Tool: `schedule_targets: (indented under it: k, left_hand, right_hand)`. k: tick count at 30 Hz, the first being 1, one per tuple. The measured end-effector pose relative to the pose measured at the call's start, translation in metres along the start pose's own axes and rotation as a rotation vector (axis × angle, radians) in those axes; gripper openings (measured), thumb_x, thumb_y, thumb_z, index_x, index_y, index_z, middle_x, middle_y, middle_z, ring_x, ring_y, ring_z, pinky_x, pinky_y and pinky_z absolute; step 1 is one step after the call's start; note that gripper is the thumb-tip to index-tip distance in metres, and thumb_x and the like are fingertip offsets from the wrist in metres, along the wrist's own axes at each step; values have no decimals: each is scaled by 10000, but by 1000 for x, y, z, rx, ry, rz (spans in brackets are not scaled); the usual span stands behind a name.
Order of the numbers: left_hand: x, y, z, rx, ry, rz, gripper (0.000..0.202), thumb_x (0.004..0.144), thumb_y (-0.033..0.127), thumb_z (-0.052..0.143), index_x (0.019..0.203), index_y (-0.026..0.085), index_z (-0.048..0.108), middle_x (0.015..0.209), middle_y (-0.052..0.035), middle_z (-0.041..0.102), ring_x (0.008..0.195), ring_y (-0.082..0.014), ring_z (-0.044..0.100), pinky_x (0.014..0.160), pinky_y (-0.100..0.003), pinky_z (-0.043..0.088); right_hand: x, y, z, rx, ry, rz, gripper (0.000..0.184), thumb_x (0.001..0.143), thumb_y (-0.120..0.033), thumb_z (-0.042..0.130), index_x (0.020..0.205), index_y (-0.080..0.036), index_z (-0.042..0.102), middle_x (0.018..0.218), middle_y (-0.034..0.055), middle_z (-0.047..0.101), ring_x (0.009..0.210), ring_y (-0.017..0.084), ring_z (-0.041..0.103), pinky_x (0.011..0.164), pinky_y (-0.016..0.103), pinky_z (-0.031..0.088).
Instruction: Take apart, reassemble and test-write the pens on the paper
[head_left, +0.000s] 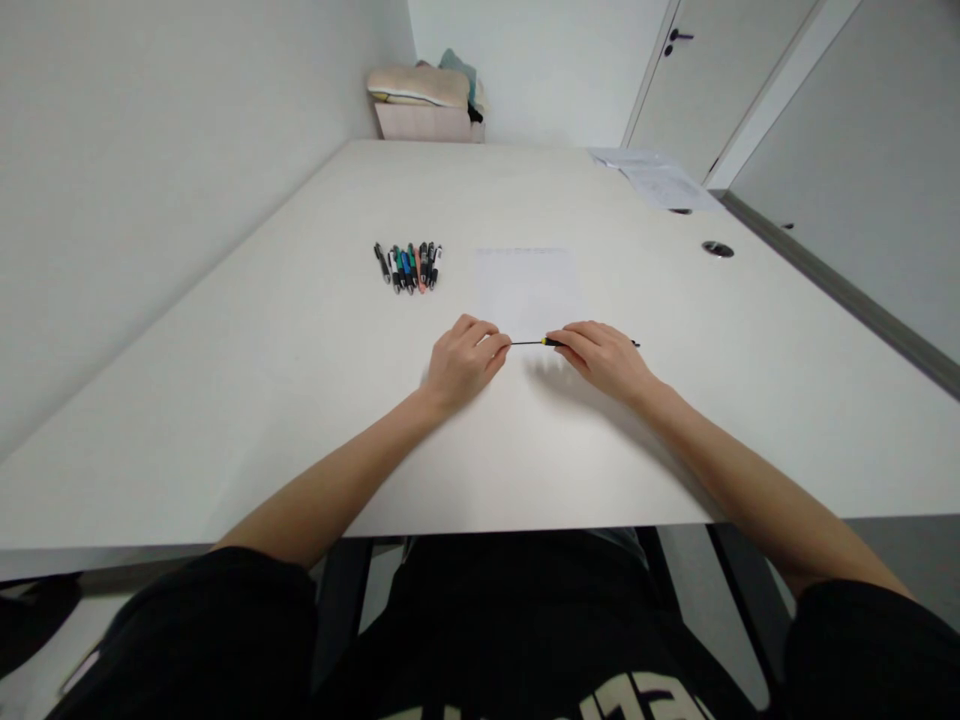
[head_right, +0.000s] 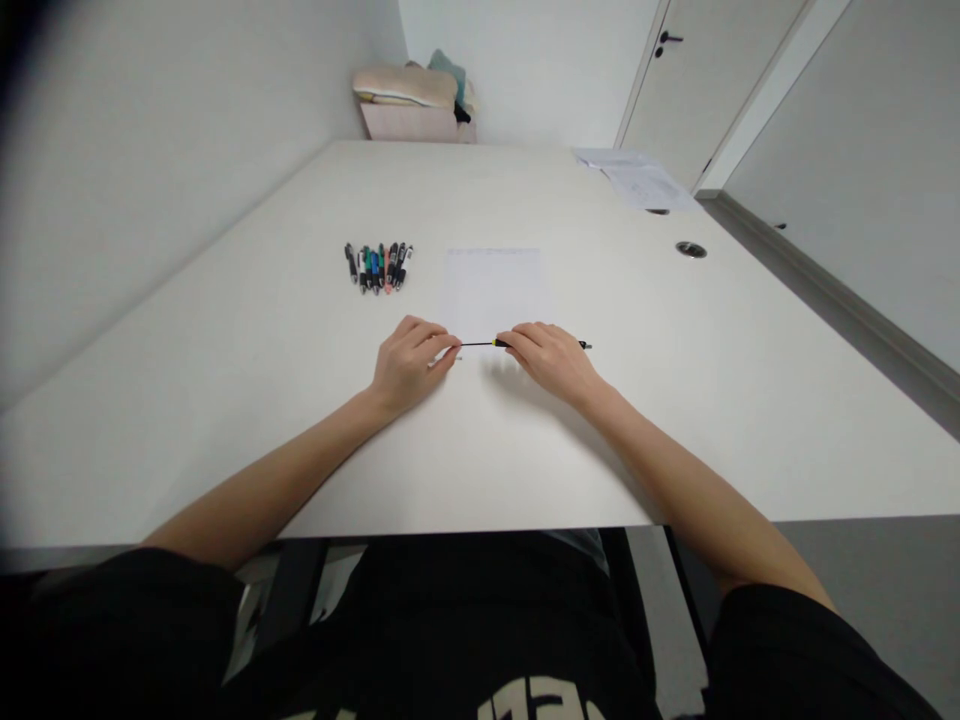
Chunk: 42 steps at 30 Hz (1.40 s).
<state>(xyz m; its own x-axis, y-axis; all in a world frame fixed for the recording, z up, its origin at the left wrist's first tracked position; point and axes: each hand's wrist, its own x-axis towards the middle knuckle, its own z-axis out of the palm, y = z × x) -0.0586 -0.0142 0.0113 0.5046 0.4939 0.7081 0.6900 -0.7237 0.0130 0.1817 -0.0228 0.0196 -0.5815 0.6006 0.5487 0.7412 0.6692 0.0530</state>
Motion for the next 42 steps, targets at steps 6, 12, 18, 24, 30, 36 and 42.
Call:
schedule_targets:
  k: [6, 12, 18, 24, 30, 36, 42]
  left_hand:
    - [-2, -8, -2, -1, -1, -20, 171, 882, 219, 505, 856, 168, 665, 824, -64, 643, 830, -181, 516, 703, -298, 457]
    - [-1, -13, -2, -32, -19, -60, 172, 886, 222, 509, 852, 156, 664, 808, -57, 654, 825, -178, 522, 733, -299, 454]
    - [8, 4, 4, -146, -215, -69, 182, 875, 225, 511, 841, 159, 677, 824, -59, 657, 846, -183, 513, 722, -288, 449]
    - [23, 16, 24, -178, -399, -81, 198, 866, 239, 507, 851, 176, 693, 852, -63, 661, 898, -207, 500, 747, -308, 451]
    - [25, 12, 34, -124, -465, -117, 221, 854, 238, 499, 831, 165, 706, 845, -76, 666, 913, -230, 496, 736, -326, 451]
    - [21, 7, 32, -161, -465, -100, 199, 835, 229, 515, 822, 165, 703, 821, -75, 665, 878, -222, 496, 738, -329, 450]
    - [19, 5, 35, -162, -426, -63, 189, 829, 215, 518, 773, 162, 691, 778, -76, 656, 857, -224, 499, 709, -327, 446]
  right_hand:
    - [-5, 16, -5, 7, 23, 66, 243, 930, -284, 433, 1045, -191, 626, 959, 87, 685, 827, 182, 616, 714, 309, 467]
    - [-11, 33, -7, 4, 56, 134, 246, 923, -279, 440, 1062, -197, 626, 963, 93, 679, 847, 193, 615, 729, 323, 477]
    - [-13, 38, -6, 2, 72, 163, 253, 921, -284, 438, 1063, -200, 629, 958, 94, 677, 854, 199, 616, 739, 326, 483]
    - [-13, 38, -5, 19, 59, 177, 249, 915, -286, 446, 1065, -206, 628, 955, 93, 676, 864, 201, 614, 748, 329, 486]
    - [-12, 36, -7, 35, 49, 187, 253, 918, -278, 439, 1067, -202, 629, 963, 97, 677, 867, 200, 618, 755, 329, 492]
    - [-12, 37, -5, 48, 51, 190, 259, 917, -285, 441, 1059, -188, 635, 954, 101, 676, 853, 196, 618, 745, 323, 495]
    - [-13, 36, -5, 41, 48, 193, 265, 918, -291, 432, 1071, -208, 632, 953, 96, 675, 850, 201, 618, 741, 335, 498]
